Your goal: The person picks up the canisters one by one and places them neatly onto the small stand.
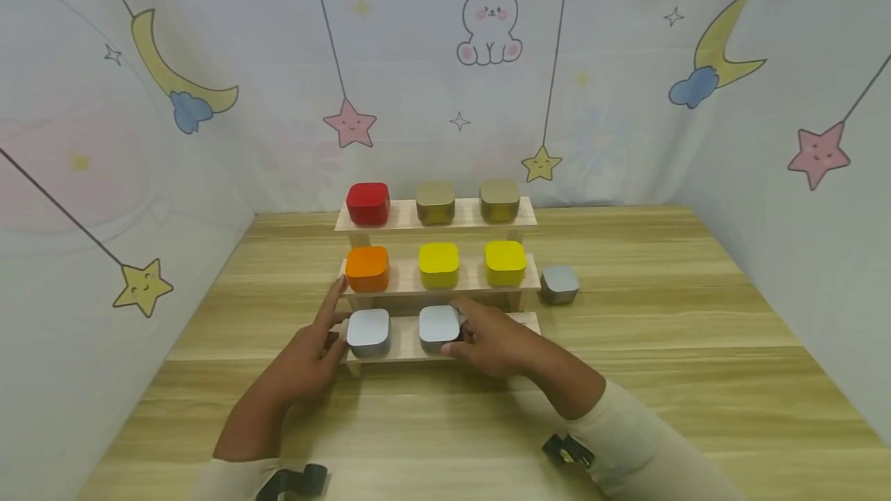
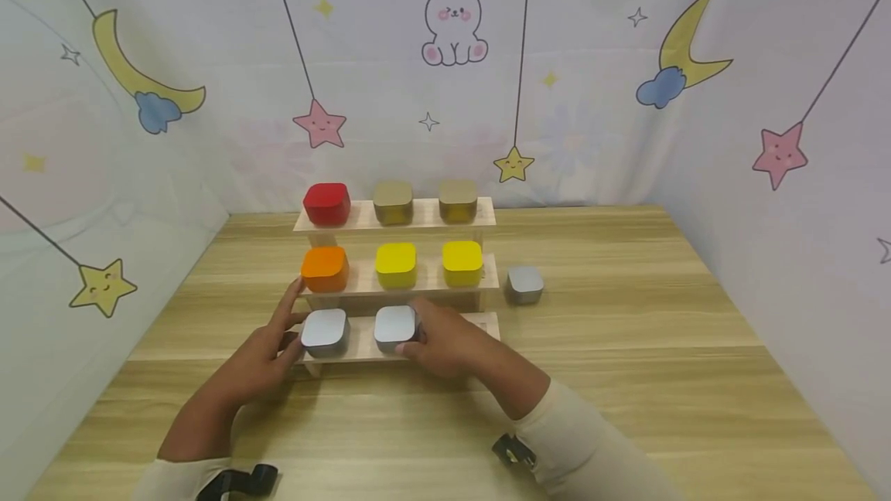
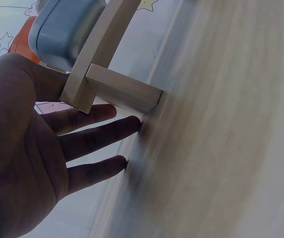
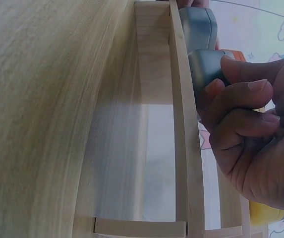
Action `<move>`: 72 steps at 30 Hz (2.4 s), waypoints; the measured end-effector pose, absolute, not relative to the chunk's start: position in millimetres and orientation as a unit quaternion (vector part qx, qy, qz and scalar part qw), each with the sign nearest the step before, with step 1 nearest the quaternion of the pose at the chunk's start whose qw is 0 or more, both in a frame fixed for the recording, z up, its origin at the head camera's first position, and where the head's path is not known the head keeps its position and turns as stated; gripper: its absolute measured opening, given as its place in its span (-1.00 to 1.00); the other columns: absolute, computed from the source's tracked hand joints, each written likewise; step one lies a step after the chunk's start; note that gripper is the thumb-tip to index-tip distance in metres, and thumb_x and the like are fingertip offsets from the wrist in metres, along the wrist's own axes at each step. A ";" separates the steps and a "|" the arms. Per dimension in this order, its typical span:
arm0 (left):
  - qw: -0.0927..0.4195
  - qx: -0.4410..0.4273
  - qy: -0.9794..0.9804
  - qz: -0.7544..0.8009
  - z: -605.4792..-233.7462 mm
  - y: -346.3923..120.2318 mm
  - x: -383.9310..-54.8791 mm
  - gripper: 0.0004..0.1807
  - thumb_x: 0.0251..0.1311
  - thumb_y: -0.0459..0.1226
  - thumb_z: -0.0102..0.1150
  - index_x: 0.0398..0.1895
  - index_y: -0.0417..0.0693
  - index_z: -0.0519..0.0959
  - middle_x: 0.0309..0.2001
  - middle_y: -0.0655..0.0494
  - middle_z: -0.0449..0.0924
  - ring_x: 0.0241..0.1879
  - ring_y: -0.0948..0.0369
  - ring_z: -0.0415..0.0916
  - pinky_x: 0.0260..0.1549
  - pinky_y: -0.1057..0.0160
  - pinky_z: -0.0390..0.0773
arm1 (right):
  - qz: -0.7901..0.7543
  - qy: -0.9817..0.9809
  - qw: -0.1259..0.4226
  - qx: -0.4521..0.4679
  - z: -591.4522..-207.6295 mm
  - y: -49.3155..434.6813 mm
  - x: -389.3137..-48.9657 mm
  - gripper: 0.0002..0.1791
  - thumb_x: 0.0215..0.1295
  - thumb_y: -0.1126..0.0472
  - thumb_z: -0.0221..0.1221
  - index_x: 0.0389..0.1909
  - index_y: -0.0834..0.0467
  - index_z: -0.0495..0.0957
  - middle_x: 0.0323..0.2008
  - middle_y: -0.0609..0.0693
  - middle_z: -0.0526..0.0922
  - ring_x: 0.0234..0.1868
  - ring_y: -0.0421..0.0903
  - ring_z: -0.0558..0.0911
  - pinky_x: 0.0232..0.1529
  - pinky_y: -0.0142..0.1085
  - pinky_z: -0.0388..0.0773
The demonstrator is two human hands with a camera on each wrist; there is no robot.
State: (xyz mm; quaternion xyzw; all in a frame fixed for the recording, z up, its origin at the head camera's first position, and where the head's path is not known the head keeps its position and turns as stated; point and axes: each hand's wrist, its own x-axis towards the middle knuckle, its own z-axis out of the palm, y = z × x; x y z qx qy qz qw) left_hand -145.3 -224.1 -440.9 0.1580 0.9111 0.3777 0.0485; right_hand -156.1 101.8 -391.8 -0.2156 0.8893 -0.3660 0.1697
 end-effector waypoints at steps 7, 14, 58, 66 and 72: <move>0.051 0.155 0.911 0.379 -440.0 -223.7 -144.9 0.11 0.56 -0.46 0.01 0.81 0.38 -0.46 0.59 -0.38 0.36 0.25 -0.26 0.72 0.38 -0.36 0.58 | -0.366 0.889 0.170 -0.217 -392.3 102.0 -155.9 -0.48 0.51 0.16 0.38 0.35 0.14 0.41 0.15 0.06 0.71 0.06 -0.07 0.63 0.18 -0.06 0.63; 0.055 0.152 0.912 0.378 -438.9 -223.5 -144.6 0.10 0.57 -0.44 0.00 0.81 0.40 -0.48 0.59 -0.38 0.36 0.27 -0.28 0.71 0.38 -0.35 0.57 | -0.363 0.889 0.165 -0.227 -391.3 102.3 -155.2 -0.48 0.51 0.16 0.38 0.34 0.15 0.40 0.09 0.05 0.72 -0.01 -0.07 0.61 0.08 -0.12 0.60; 0.059 0.146 0.912 0.380 -440.0 -223.5 -145.1 0.13 0.57 -0.44 0.03 0.80 0.45 -0.48 0.60 -0.36 0.37 0.27 -0.25 0.72 0.39 -0.34 0.57 | -0.373 0.894 0.181 -0.168 -392.8 142.2 -132.9 -0.11 0.45 0.20 0.43 0.66 0.19 0.20 -0.46 -0.03 0.63 -0.48 -0.15 0.51 -0.39 -0.28 0.53; 0.056 0.152 0.912 0.377 -441.5 -224.4 -145.8 0.11 0.58 -0.44 0.01 0.81 0.43 -0.48 0.62 -0.37 0.33 0.27 -0.25 0.71 0.40 -0.34 0.56 | -0.382 0.893 0.157 -0.180 -392.2 164.6 -124.1 -0.11 0.45 0.19 0.42 0.65 0.26 0.18 -0.43 -0.06 0.64 -0.48 -0.16 0.51 -0.34 -0.31 0.53; 0.050 0.156 0.911 0.378 -441.2 -224.8 -145.6 0.10 0.58 -0.45 0.00 0.81 0.39 -0.47 0.62 -0.39 0.31 0.26 -0.27 0.72 0.39 -0.35 0.56 | -0.401 0.890 0.156 -0.151 -390.4 175.1 -122.2 -0.13 0.48 0.24 0.39 0.67 0.21 0.18 -0.39 0.00 0.64 -0.48 -0.14 0.46 -0.31 -0.28 0.49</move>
